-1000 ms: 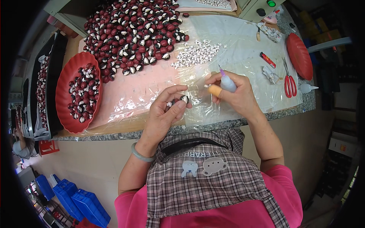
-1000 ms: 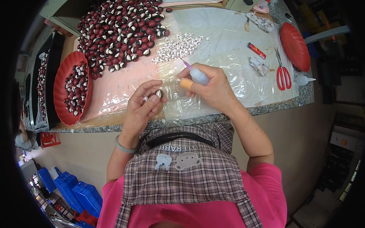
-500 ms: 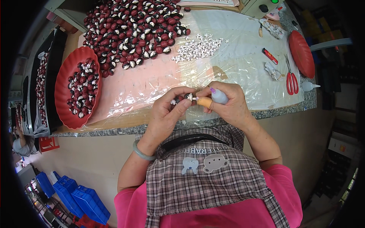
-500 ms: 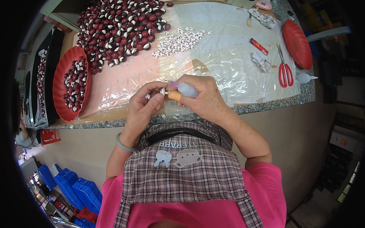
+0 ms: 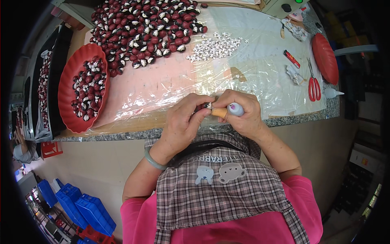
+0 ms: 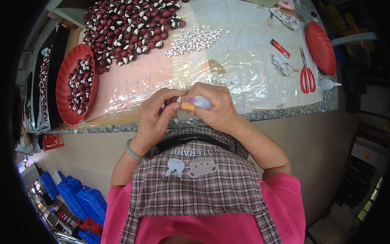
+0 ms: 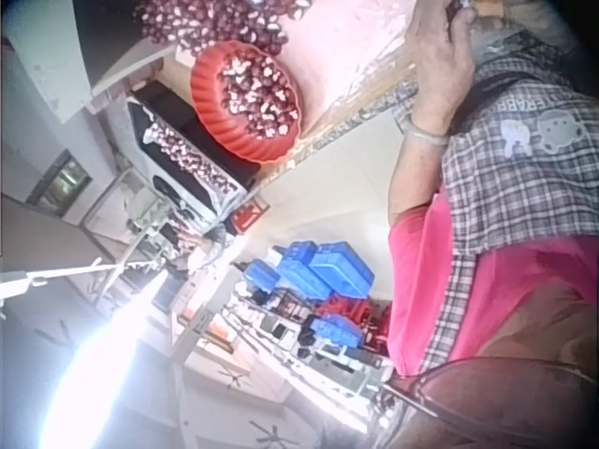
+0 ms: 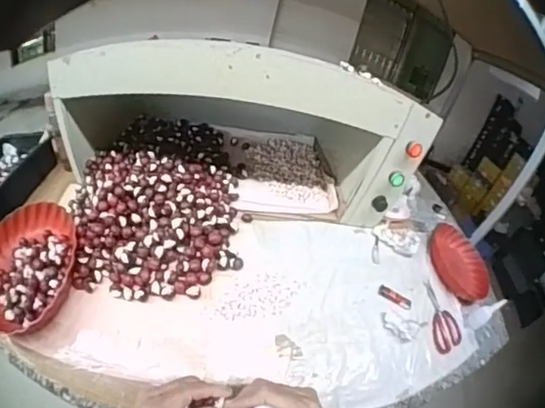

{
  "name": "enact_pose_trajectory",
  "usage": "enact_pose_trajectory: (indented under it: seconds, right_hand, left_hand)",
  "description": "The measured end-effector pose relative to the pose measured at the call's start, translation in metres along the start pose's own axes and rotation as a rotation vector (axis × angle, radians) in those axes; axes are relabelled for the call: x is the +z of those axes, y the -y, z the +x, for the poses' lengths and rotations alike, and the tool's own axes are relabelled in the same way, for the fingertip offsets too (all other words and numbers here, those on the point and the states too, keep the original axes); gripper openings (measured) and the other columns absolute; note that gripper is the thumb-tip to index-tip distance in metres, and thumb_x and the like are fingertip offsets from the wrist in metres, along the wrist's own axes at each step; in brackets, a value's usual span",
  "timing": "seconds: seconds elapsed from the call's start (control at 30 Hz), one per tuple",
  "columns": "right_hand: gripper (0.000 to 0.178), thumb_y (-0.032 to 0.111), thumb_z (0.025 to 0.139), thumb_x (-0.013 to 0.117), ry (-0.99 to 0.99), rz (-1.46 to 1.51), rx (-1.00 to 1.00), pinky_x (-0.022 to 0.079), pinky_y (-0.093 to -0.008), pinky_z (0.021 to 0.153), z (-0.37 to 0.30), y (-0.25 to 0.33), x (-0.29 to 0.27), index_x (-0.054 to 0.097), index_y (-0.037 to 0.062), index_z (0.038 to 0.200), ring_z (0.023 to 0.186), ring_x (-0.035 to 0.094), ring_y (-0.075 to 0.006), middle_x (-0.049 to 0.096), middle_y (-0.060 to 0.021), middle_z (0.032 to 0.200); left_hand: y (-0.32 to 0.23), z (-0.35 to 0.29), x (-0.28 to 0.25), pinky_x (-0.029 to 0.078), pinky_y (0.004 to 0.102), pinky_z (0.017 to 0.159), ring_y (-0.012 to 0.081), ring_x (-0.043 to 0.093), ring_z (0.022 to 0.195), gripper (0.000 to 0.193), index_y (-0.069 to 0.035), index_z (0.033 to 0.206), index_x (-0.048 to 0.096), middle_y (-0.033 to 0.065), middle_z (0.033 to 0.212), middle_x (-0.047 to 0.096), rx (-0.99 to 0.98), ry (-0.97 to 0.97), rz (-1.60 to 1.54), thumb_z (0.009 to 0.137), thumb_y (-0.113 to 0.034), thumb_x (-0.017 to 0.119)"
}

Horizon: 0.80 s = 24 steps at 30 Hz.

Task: Applying glue and small components to toy head parts at a factory workbench.

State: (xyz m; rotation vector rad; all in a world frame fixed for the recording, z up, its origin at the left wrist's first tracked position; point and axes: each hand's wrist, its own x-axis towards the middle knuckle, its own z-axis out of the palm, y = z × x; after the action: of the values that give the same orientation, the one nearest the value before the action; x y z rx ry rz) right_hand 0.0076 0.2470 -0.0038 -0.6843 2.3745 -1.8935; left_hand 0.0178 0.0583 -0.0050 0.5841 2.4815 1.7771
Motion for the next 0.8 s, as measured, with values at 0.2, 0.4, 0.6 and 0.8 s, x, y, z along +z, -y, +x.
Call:
enact_pose_trajectory:
  seconds: [0.2,0.4,0.6,0.8]
  right_hand:
    - [0.025,0.006,0.076,0.074,0.02,0.033,0.09,0.05,-0.0239,0.057,0.011,0.002,0.003,0.065,0.0031,0.1,0.067,0.064,-0.011,0.065,-0.0055,0.077]
    - [0.029,0.009,0.079,0.073,-0.034,0.047,0.201,0.048,-0.0225,0.056,0.001,-0.004,-0.024,0.065,0.0053,0.106,0.065,0.06,-0.0079,0.068,-0.0056,0.088]
    - [0.024,0.008,0.081,0.071,-0.053,0.056,0.317,0.048,-0.0223,0.053,-0.005,-0.003,-0.028,0.065,0.0034,0.103,0.062,0.059,-0.0074,0.068,-0.0051,0.087]
    - [0.023,0.006,0.081,0.07,-0.038,-0.002,0.227,0.05,-0.0235,0.054,-0.004,0.001,-0.028,0.064,0.0029,0.103,0.065,0.06,-0.0089,0.069,-0.0062,0.09]
  left_hand:
    - [-0.004,-0.003,-0.021,0.047,0.0288,0.07,0.0206,0.06,0.081,0.021,-0.002,0.109,0.058,0.0112,0.095,0.06,-0.107,-0.01,-0.049,0.089,-0.007,0.058]
    - [0.009,-0.01,-0.149,0.048,0.0283,0.07,0.0184,0.063,0.084,0.02,0.0,0.109,0.06,0.0113,0.097,0.064,-0.064,-0.66,0.699,0.091,-0.004,0.053]
    - [0.017,0.025,-0.143,0.036,0.0428,0.1,0.0335,0.045,0.119,0.025,-0.005,0.105,0.064,0.0111,0.124,0.056,0.183,-0.442,1.228,0.08,-0.006,0.063]
    - [0.034,0.083,-0.056,0.039,0.037,0.084,0.0265,0.051,0.103,0.024,-0.004,0.098,0.064,0.006,0.103,0.062,0.469,-0.192,0.85,0.075,-0.001,0.057]
